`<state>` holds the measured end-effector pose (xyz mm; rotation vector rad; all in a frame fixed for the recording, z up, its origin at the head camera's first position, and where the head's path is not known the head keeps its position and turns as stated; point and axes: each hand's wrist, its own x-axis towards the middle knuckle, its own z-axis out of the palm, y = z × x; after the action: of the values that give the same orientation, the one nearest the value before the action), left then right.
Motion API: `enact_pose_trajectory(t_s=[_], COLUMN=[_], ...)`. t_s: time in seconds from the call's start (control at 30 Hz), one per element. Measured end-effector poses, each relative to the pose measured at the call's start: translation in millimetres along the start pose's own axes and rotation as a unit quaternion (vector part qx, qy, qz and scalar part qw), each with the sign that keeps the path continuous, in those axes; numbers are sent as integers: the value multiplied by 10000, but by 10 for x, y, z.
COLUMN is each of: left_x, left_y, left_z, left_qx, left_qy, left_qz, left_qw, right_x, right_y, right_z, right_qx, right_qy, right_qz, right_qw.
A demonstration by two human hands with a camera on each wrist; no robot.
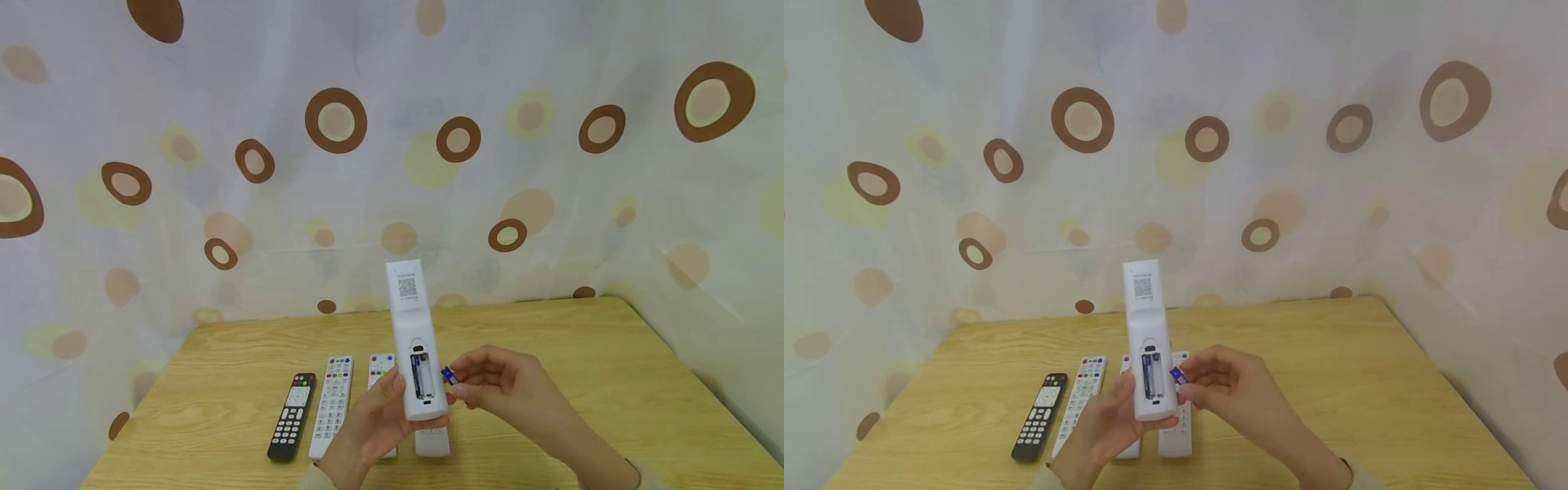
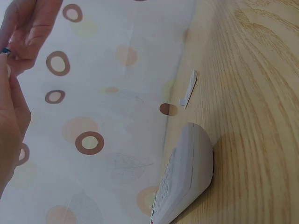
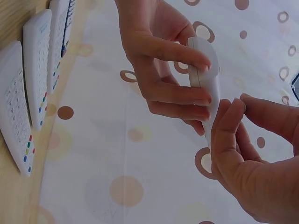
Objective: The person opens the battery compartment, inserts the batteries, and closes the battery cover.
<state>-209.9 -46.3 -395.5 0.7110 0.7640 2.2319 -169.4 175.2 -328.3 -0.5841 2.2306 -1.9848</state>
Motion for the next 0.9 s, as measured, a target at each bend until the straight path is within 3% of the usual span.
enact_pose_trajectory(t_s=[0.33,0.47,0.7,0.9], left_x=[8,11,14,14], left_y=[4,0,-4,-10], left_z=[8,2,2,5], left_qx=[101,139,46,16], left_qy=[-55,-232,-453,-542], left_qz=[70,117,61,29], left_qw=[9999,9996,9989,9985], right_x=[-11,-7,1,-3], right_y=[-23,-23,-22,-34], right_z=[74,94,92,85], right_qx=[111,104,114,385], right_qy=[-9,-39,-301,-518], right_qz=[-132,-147,-714,-728], right_qw=[9999,9998,9969,9953])
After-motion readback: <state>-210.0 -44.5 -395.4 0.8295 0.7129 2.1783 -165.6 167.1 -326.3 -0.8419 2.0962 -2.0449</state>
